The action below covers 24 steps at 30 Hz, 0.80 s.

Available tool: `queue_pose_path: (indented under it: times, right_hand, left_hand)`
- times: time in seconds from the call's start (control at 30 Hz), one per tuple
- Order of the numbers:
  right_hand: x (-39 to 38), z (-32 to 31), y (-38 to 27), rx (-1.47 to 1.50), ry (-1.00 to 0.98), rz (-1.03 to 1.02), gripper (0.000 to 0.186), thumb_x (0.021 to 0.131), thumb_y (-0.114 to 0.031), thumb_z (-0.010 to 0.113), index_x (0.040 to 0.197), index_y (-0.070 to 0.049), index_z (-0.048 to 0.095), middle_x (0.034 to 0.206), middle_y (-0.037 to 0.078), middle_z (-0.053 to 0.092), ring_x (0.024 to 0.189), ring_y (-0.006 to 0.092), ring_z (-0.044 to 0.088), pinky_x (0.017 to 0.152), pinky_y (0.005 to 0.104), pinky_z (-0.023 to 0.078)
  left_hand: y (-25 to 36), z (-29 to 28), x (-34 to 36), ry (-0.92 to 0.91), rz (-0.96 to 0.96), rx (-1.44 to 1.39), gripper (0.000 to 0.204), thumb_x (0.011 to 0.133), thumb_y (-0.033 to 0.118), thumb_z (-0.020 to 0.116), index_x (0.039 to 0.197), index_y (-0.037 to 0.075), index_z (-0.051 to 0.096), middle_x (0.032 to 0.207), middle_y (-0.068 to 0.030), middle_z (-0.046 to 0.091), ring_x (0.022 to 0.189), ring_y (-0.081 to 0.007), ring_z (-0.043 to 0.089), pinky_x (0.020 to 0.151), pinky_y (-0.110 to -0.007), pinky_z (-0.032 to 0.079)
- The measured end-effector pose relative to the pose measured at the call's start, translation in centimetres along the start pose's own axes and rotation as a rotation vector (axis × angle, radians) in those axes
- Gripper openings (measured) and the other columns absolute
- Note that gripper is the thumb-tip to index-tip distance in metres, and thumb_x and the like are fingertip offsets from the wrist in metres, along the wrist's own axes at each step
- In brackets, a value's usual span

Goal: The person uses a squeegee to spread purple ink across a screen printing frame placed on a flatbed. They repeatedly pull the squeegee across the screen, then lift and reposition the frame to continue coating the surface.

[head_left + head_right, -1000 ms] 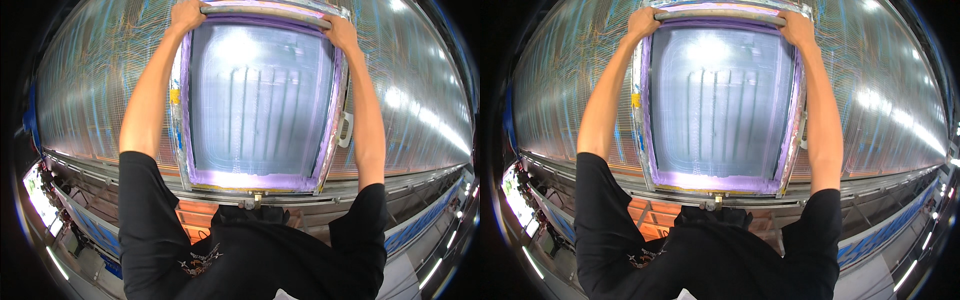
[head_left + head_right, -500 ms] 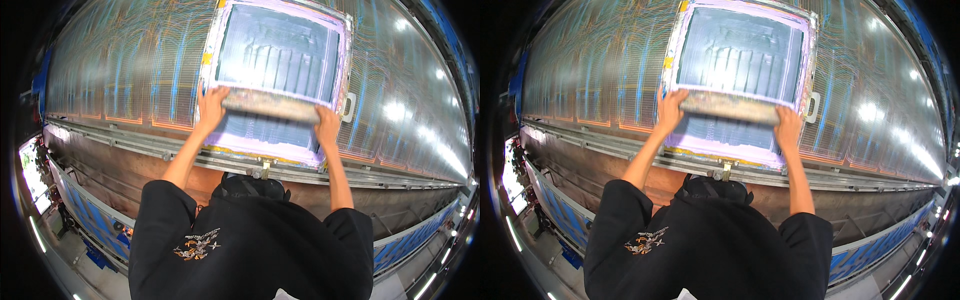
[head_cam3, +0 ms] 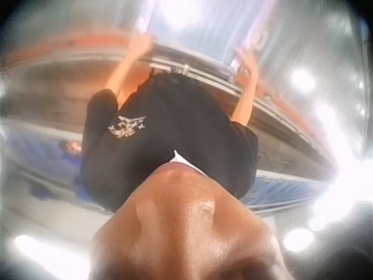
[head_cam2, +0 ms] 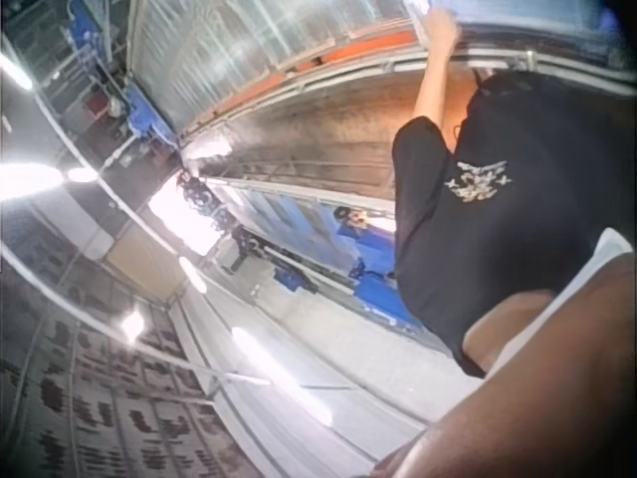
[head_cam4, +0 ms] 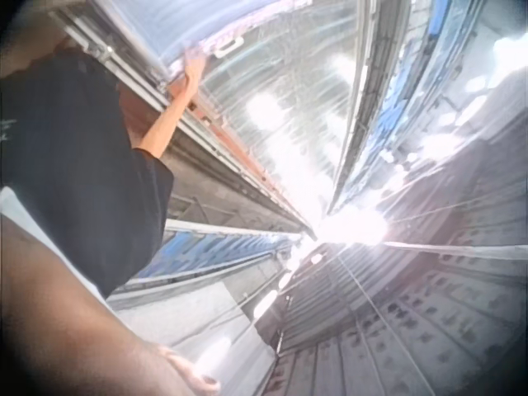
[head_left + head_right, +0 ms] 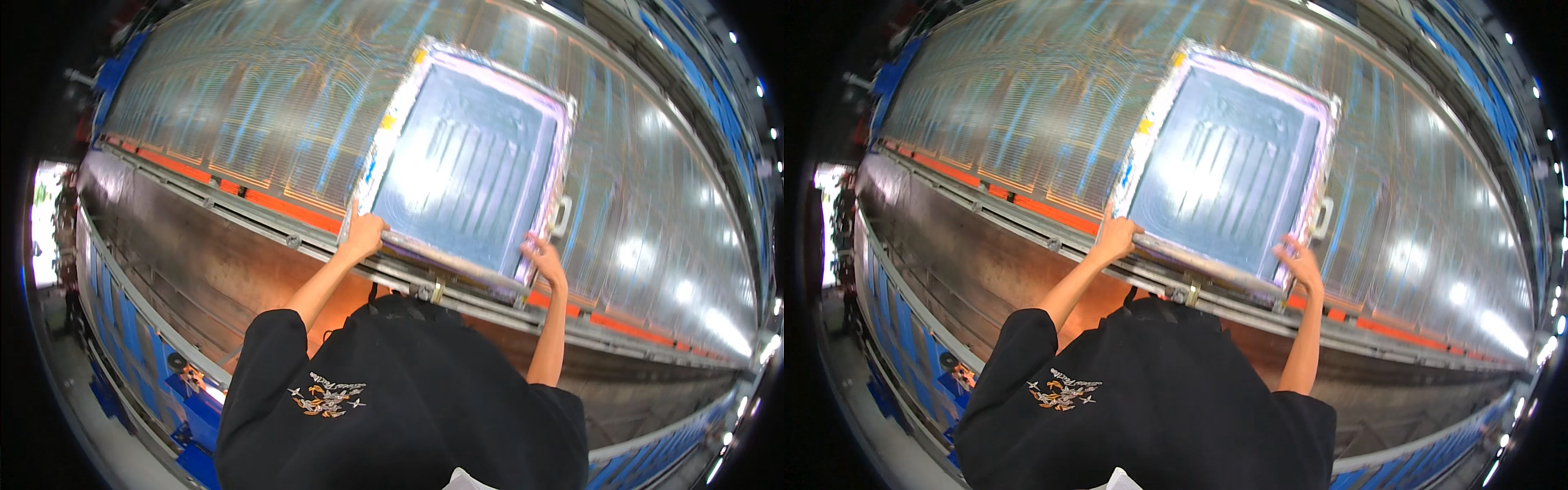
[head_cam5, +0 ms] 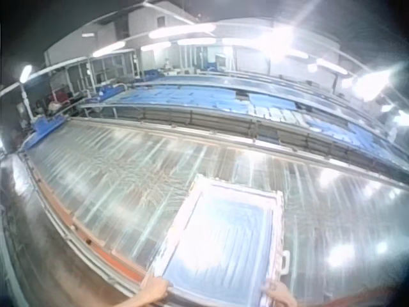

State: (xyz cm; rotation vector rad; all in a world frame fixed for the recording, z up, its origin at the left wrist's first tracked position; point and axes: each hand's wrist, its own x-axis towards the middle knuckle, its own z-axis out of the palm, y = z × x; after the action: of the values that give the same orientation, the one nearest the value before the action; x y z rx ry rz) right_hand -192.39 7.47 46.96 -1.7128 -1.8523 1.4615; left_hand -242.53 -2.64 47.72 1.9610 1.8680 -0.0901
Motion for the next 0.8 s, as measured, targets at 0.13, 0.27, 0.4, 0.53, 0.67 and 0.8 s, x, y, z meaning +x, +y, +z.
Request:
queue_pose_path:
  times: [0.13,0.27,0.4,0.53,0.67,0.8]
  right_hand:
    - [9.5,-5.8,8.9,-0.281,1.054,0.203,0.068,0.097,-0.057,0.066,0.126,0.004,0.067,0.116,0.022,0.071,0.115,0.0348,0.065,0.101,0.0457,0.049]
    - [15.1,-5.7,10.0,0.105,0.813,0.355,0.075,0.096,-0.066,0.061,0.087,0.007,0.072,0.078,0.022,0.073,0.071,0.0353,0.069,0.070,0.0529,0.054]
    - [15.1,-6.8,7.0,-0.182,1.120,0.066,0.069,0.100,-0.057,0.060,0.072,0.005,0.066,0.067,0.020,0.066,0.061,0.0323,0.062,0.063,0.0518,0.048]
    - [10.5,-7.6,-4.3,-0.195,1.065,0.036,0.064,0.103,-0.051,0.058,0.071,0.005,0.062,0.062,0.017,0.062,0.057,0.0301,0.054,0.061,0.0505,0.043]
    - [9.9,-6.2,-1.4,-0.174,1.119,0.054,0.062,0.104,-0.049,0.057,0.072,0.004,0.061,0.062,0.014,0.060,0.057,0.0271,0.049,0.061,0.0482,0.042]
    - [8.4,-2.4,-1.6,-0.092,1.135,0.142,0.061,0.104,-0.048,0.057,0.072,0.004,0.062,0.062,0.012,0.060,0.059,0.0252,0.051,0.062,0.0469,0.043]
  left_hand:
    - [1.0,-0.1,1.9,-0.025,-0.022,-0.004,0.036,0.075,0.005,0.073,0.104,0.021,0.085,0.089,-0.0143,0.077,0.104,-0.0305,0.073,0.128,-0.063,0.004]
    - [0.2,1.8,-0.4,0.049,-0.062,0.016,0.041,0.074,0.001,0.069,0.105,0.023,0.085,0.086,-0.0104,0.077,0.101,-0.0288,0.072,0.129,-0.064,0.005]
    - [-0.7,2.6,-1.3,0.123,-0.061,-0.087,0.048,0.072,-0.003,0.067,0.110,0.021,0.083,0.092,-0.0071,0.077,0.105,-0.0277,0.070,0.129,-0.065,0.003]
    - [-2.4,1.5,-4.6,0.128,-0.051,-0.222,0.066,0.063,-0.007,0.068,0.123,0.018,0.077,0.124,0.0030,0.076,0.123,-0.0257,0.065,0.128,-0.069,0.002]
    - [-3.8,0.2,-4.9,0.145,-0.046,-0.285,0.070,0.063,-0.010,0.068,0.126,0.018,0.076,0.131,0.0017,0.073,0.132,-0.0269,0.062,0.129,-0.068,0.003]
    - [-7.0,-0.8,-6.7,0.153,-0.034,-0.248,0.059,0.070,-0.009,0.067,0.122,0.019,0.078,0.129,0.0008,0.074,0.130,-0.0269,0.062,0.129,-0.067,0.002]
